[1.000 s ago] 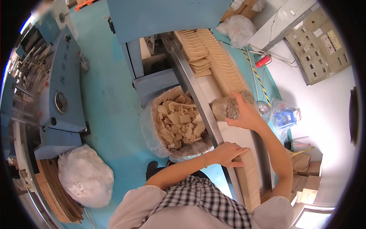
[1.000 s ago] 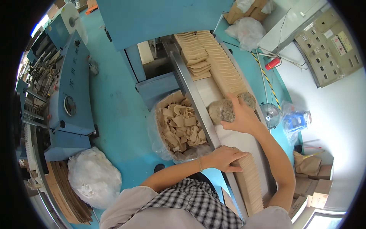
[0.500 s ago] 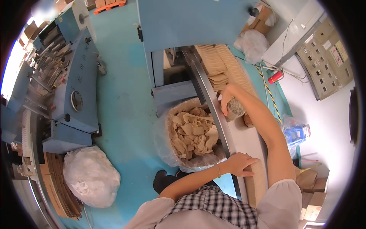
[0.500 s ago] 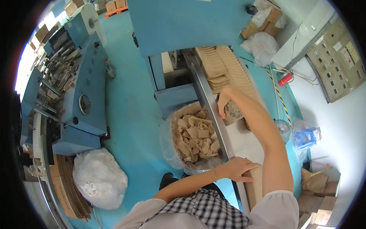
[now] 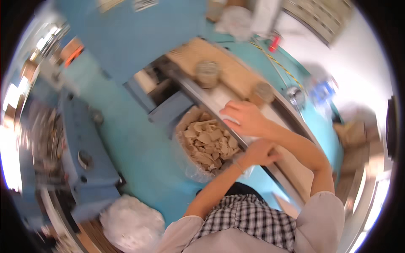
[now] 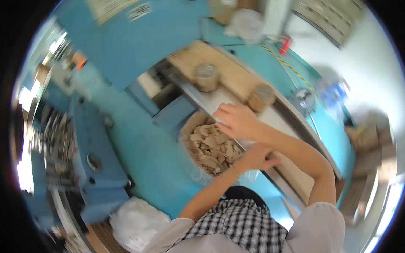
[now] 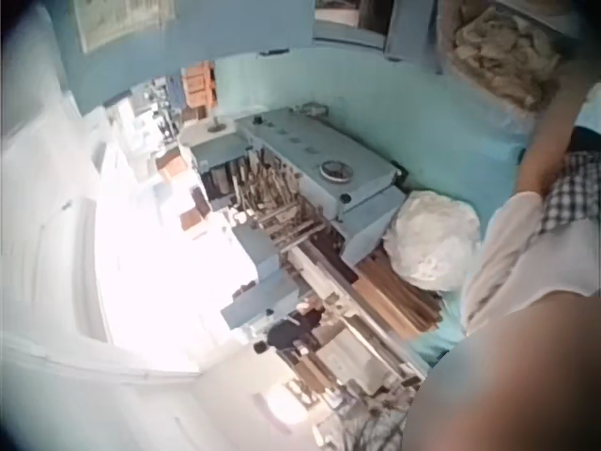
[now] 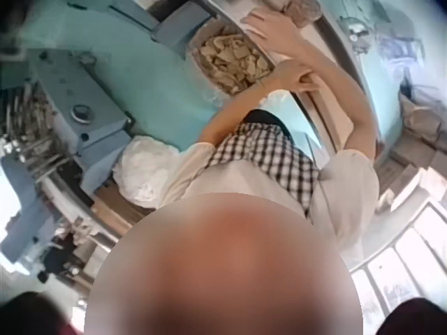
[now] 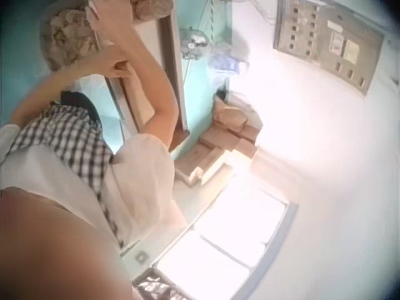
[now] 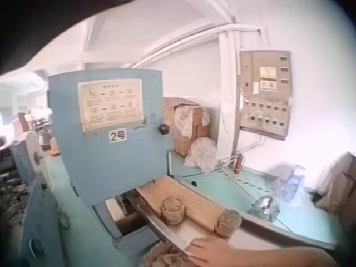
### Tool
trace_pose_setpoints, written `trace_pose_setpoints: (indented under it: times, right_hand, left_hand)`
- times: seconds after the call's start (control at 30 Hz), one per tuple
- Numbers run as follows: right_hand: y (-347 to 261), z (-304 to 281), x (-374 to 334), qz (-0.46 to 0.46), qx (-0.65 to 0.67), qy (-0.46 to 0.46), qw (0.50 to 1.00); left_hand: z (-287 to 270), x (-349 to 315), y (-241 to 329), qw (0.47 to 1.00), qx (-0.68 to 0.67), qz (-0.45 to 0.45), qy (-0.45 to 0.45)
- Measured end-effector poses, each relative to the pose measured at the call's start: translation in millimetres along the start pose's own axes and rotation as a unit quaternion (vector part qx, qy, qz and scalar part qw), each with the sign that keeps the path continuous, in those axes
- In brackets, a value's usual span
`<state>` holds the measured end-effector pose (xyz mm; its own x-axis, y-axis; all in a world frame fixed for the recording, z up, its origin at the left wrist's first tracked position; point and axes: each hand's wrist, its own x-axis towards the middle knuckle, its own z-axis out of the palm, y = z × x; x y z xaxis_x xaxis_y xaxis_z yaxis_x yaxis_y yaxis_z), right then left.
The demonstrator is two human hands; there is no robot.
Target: The person is transferring stacks of folded paper or cardboard products from a production machine to a conveyor belt system.
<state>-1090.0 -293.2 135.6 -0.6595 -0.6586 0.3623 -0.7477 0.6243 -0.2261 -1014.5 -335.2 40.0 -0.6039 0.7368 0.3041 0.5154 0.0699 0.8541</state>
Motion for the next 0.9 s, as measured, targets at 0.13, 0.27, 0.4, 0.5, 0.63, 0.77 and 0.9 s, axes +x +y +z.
trace_pose_setpoints:
  times: [0.13, 0.27, 0.4, 0.5, 0.63, 0.77, 0.9]
  right_hand:
    - [-44.5, -41.2, -98.1, 0.149, -0.016, 0.026, 0.988]
    - [-72.5, -99.2, -243.1, 0.363, -0.193, 0.195, 0.89]
    - [-107.3, -147.1, -407.9, 0.624, -0.31, 0.244, 0.675]
    - [-136.1, -145.5, -511.4, 0.837, -0.268, 0.149, 0.453]
    - [-168.9, -134.5, -501.7, 0.778, 0.017, 0.267, 0.568]
    - [-173.2, -128.4, -456.7, 0.714, -0.055, 0.106, 0.689]
    - [-156.5, -109.7, -413.0, 0.802, -0.15, -0.033, 0.577]
  left_hand:
    - [24.5, -5.7, -46.7, 0.976, -0.047, 0.123, 0.173]
    - [0.4, 14.8, 7.2, 0.998, -0.004, 0.033, 0.058]
    - [-4.8, 32.4, 4.0, 0.999, 0.019, 0.05, -0.004]
    - [7.1, 43.6, 17.2, 0.986, 0.138, 0.068, -0.063]
    - [28.8, 45.2, 55.0, 0.945, 0.291, 0.014, -0.147]
    - [53.4, 40.1, 86.2, 0.91, 0.386, -0.046, -0.145]
    - [65.3, 41.0, 98.6, 0.906, 0.384, -0.097, -0.146]
